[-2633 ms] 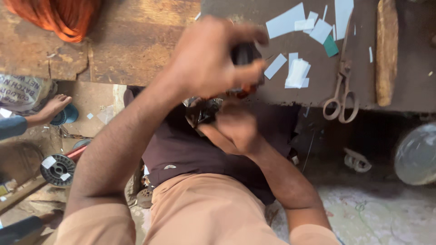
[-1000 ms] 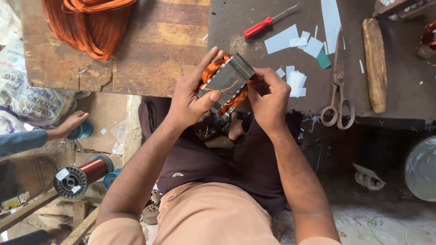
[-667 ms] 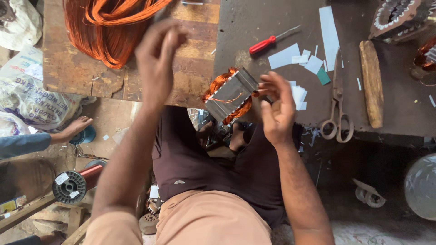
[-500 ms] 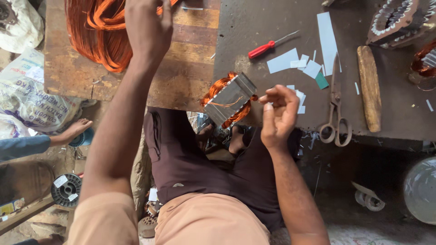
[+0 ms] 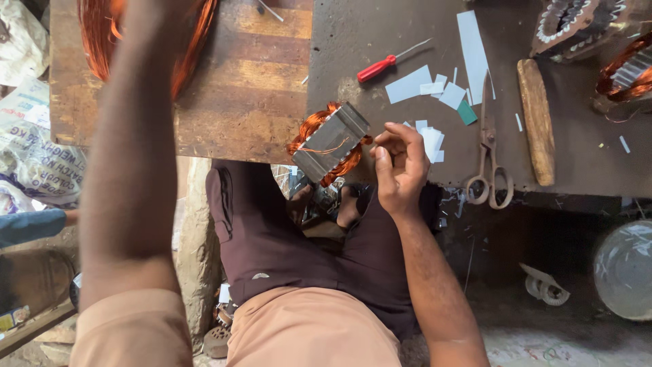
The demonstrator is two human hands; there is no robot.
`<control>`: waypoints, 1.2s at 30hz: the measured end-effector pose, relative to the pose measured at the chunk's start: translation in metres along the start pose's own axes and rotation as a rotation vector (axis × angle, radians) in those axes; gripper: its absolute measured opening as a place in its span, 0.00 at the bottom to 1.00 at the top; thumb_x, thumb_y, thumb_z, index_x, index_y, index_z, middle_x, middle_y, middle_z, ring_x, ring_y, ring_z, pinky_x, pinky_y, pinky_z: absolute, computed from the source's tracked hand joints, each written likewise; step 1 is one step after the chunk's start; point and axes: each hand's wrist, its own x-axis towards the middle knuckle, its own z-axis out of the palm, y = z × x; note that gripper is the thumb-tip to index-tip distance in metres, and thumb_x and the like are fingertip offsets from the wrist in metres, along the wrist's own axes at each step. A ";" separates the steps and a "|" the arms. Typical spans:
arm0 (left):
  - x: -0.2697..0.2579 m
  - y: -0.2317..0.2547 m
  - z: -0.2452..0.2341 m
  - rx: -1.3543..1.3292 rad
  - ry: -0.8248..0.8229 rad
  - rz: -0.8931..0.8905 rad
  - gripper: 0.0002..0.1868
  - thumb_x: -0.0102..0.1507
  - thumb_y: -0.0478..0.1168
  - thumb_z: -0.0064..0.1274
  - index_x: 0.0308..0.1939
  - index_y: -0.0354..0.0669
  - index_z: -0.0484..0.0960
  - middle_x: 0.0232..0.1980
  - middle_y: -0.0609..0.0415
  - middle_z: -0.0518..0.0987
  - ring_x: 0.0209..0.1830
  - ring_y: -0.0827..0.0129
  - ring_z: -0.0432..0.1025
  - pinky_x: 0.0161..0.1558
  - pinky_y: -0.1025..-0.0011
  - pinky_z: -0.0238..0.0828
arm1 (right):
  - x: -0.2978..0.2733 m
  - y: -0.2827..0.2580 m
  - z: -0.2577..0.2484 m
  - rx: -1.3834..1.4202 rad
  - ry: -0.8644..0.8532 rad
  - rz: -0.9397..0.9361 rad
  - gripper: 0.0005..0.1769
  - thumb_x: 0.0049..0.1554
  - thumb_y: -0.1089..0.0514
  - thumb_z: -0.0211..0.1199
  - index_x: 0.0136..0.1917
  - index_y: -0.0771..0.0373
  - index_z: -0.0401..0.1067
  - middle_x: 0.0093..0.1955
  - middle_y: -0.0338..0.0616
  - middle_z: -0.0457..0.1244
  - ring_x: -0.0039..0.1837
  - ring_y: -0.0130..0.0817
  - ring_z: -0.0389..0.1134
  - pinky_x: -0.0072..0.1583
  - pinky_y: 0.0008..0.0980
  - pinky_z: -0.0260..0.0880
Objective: The person is winding copper wire around a metal core to create an electrical coil. They use their hands to wrap the wire tightly and insert small white paper strips between layers for insulation.
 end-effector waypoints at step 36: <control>-0.139 0.181 -0.113 -1.143 -1.018 -0.579 0.17 0.70 0.44 0.51 0.44 0.31 0.86 0.38 0.59 0.84 0.33 0.81 0.72 0.39 0.78 0.73 | -0.046 -0.154 -0.051 -0.221 -0.334 0.265 0.10 0.58 0.68 0.64 0.53 0.72 0.78 0.36 0.41 0.67 0.36 0.24 0.65 0.38 0.22 0.63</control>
